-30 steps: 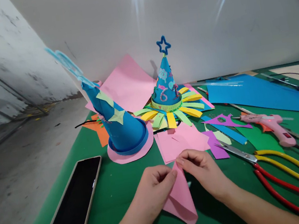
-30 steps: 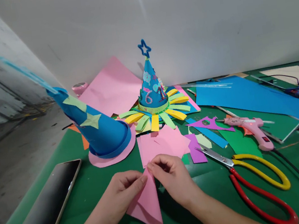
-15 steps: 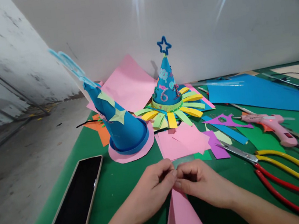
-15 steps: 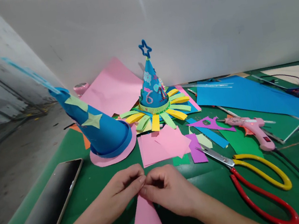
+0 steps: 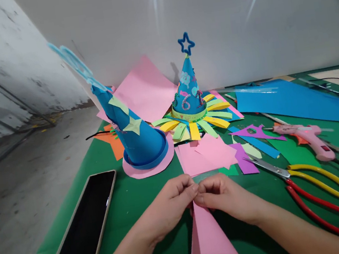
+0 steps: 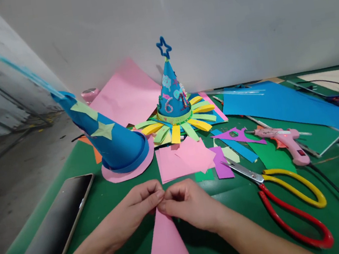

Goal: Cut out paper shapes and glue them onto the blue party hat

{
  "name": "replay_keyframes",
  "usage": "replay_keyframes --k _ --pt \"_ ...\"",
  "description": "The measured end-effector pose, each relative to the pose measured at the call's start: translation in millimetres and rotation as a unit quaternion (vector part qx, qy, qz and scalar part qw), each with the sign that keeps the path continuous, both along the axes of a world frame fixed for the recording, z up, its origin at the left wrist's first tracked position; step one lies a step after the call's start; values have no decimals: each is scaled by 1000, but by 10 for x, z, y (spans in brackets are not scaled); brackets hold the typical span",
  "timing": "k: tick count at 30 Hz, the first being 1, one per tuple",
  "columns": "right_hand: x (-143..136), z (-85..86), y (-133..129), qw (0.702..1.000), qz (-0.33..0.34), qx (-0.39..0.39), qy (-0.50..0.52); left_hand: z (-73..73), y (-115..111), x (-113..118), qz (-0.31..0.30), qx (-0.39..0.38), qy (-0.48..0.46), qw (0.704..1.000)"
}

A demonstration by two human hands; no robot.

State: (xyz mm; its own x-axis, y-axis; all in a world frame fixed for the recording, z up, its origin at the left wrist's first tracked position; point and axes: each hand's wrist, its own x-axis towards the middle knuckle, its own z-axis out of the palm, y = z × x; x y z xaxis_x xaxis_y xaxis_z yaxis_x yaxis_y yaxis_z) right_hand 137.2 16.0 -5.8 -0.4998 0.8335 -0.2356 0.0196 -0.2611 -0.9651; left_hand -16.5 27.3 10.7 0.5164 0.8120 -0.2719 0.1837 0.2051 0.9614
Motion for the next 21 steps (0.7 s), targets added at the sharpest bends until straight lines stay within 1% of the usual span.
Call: replay_keyframes --k 8,13,17,21 --pt "1 4 -5 1000 -11 -10 -14 4 27 -22 8 -22 -17 1000" --pt "-7 27 -8 1000 -5 -8 -27 -3 65 -84 50 -19 -6 999" --pt "-6 38 -13 1000 -4 -11 -25 -13 84 -129 53 -17 -10 998" --pt "-7 33 -17 1000 -5 -16 -26 -24 90 -121 64 -24 -15 998"
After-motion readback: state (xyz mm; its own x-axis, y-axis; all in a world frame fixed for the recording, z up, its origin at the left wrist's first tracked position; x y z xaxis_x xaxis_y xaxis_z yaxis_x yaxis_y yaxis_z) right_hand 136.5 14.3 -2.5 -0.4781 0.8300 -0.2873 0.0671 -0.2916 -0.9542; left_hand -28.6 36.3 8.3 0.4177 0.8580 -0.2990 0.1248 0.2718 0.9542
